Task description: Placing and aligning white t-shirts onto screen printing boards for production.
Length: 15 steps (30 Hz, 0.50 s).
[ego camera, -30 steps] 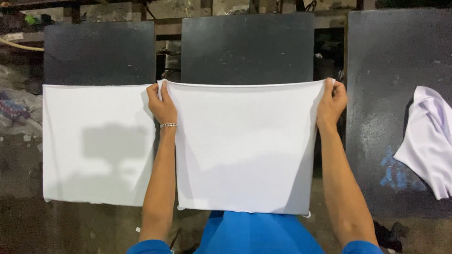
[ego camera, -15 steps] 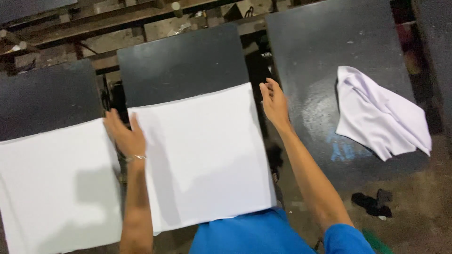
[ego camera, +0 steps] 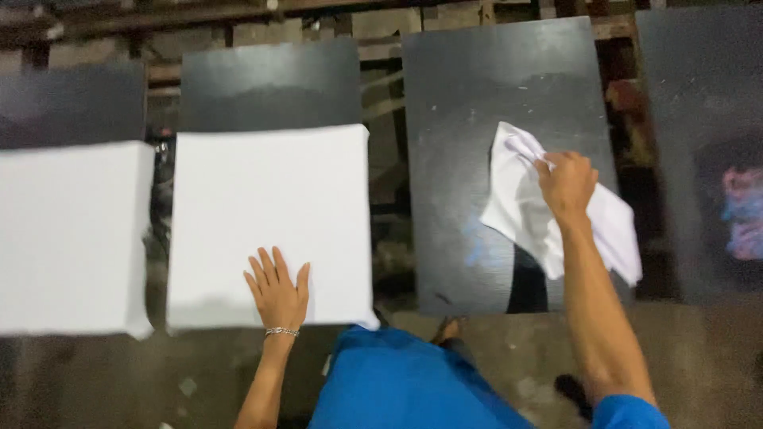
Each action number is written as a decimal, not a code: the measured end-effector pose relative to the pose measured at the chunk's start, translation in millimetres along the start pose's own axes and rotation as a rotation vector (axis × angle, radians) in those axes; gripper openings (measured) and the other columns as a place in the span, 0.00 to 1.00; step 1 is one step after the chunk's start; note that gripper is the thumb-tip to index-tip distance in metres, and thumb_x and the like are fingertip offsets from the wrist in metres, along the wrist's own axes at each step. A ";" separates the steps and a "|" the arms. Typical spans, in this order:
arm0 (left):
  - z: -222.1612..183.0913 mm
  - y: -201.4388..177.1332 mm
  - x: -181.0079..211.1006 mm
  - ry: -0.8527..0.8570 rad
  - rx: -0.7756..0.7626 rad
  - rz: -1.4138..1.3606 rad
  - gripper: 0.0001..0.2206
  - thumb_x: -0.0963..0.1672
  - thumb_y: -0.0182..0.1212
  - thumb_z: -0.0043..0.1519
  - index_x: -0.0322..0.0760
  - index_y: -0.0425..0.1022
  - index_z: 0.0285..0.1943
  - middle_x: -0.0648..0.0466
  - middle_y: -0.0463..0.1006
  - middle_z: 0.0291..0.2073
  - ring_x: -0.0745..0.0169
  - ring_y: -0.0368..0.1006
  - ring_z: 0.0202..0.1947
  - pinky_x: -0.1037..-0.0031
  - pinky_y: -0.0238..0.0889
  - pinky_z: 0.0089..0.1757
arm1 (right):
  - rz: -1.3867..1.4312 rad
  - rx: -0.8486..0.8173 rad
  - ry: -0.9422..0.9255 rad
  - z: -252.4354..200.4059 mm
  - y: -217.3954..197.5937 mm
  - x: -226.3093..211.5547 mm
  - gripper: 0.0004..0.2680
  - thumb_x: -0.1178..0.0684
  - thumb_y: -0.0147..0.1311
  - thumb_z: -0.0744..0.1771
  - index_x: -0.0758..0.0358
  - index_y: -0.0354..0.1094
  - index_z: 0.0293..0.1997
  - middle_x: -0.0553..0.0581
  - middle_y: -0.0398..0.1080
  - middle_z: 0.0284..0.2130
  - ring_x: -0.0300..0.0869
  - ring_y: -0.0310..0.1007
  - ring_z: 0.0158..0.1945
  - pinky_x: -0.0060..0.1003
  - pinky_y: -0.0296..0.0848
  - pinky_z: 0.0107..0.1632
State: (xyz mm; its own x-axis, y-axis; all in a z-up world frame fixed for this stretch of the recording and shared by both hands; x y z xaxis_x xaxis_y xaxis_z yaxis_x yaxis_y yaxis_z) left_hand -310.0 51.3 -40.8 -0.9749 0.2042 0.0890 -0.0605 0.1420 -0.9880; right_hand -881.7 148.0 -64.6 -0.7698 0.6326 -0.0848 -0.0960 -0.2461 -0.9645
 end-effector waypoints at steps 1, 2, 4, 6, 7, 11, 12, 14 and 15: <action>-20.4 2.4 7.0 -0.041 -0.016 0.011 0.37 0.61 0.34 0.71 0.34 0.51 0.80 0.35 0.47 0.78 0.37 0.37 0.79 0.48 0.20 0.72 | -0.004 -0.048 -0.053 5.8 8.5 6.9 0.05 0.44 0.62 0.69 0.42 0.80 0.47 0.47 0.76 0.37 0.45 0.76 0.41 0.47 0.71 0.47; -48.1 18.1 33.1 -0.076 -0.003 0.007 0.37 0.61 0.34 0.71 0.34 0.51 0.80 0.35 0.47 0.78 0.37 0.37 0.79 0.48 0.20 0.72 | 0.010 -0.042 -0.087 9.5 -3.0 19.9 0.05 0.44 0.62 0.69 0.42 0.80 0.47 0.47 0.76 0.37 0.45 0.76 0.41 0.47 0.71 0.47; -96.1 44.8 72.8 0.048 0.125 -0.022 0.44 0.58 0.61 0.60 0.23 0.55 0.76 0.27 0.52 0.74 0.24 0.45 0.74 0.42 0.34 0.69 | 0.381 0.030 -0.128 -2.5 -21.4 41.3 0.06 0.47 0.60 0.73 0.56 0.78 0.49 0.57 0.77 0.37 0.52 0.77 0.42 0.45 0.73 0.47; -124.1 15.4 145.5 0.172 0.116 -0.254 0.45 0.57 0.67 0.58 0.22 0.54 0.76 0.25 0.53 0.72 0.22 0.46 0.73 0.41 0.34 0.68 | 0.526 -0.048 -0.184 -28.7 -93.3 34.9 0.06 0.50 0.62 0.71 0.59 0.77 0.50 0.60 0.77 0.40 0.55 0.77 0.45 0.48 0.73 0.49; -131.5 0.4 185.0 0.304 0.118 -0.500 0.47 0.55 0.74 0.56 0.21 0.54 0.75 0.23 0.53 0.71 0.20 0.46 0.72 0.41 0.35 0.67 | 0.662 -0.110 -0.244 -35.1 -131.8 30.7 0.07 0.53 0.64 0.69 0.63 0.76 0.50 0.63 0.77 0.42 0.59 0.77 0.49 0.50 0.72 0.52; -108.6 2.6 334.2 0.343 0.003 -0.793 0.52 0.58 0.66 0.58 0.28 0.36 0.80 0.35 0.39 0.79 0.38 0.36 0.79 0.50 0.32 0.71 | 0.712 -0.488 -0.194 -67.3 -285.1 18.8 0.08 0.52 0.60 0.67 0.62 0.75 0.47 0.53 0.78 0.42 0.39 0.76 0.47 0.34 0.71 0.55; -96.9 8.3 361.9 0.396 0.066 -0.842 0.53 0.62 0.58 0.56 0.25 0.37 0.79 0.32 0.46 0.76 0.31 0.48 0.72 0.46 0.39 0.67 | 0.755 -0.539 -0.245 -74.8 -308.3 25.7 0.07 0.51 0.61 0.66 0.61 0.76 0.44 0.51 0.77 0.38 0.38 0.74 0.41 0.32 0.69 0.46; -82.9 23.2 391.3 0.453 0.132 -0.899 0.56 0.66 0.51 0.55 0.22 0.37 0.79 0.29 0.54 0.74 0.23 0.59 0.66 0.42 0.46 0.63 | 0.788 -0.587 -0.297 -87.9 -345.4 53.0 0.07 0.50 0.61 0.65 0.59 0.77 0.42 0.50 0.76 0.33 0.36 0.72 0.35 0.31 0.68 0.37; -74.1 32.8 393.0 0.405 0.069 -0.991 0.55 0.72 0.32 0.48 0.34 0.54 0.74 0.43 0.67 0.51 0.42 0.67 0.49 0.53 0.54 0.55 | 0.826 -0.521 -0.400 -91.1 -357.9 71.8 0.05 0.53 0.59 0.65 0.60 0.76 0.42 0.51 0.76 0.35 0.37 0.74 0.38 0.31 0.69 0.42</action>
State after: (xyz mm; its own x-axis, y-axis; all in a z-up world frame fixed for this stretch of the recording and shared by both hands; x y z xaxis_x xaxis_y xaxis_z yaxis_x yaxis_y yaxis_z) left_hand -679.2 208.0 -28.9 -0.3416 0.3355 0.8779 -0.8101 0.3685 -0.4560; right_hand -845.1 348.4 251.7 -0.6335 0.1012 -0.7671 0.7629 -0.0838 -0.6411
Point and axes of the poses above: each hand's wrist, its own z-axis towards the middle knuckle, its own y-axis out of the palm, x = y × z, the point moved 1 cm from there along z, towards the middle knuckle
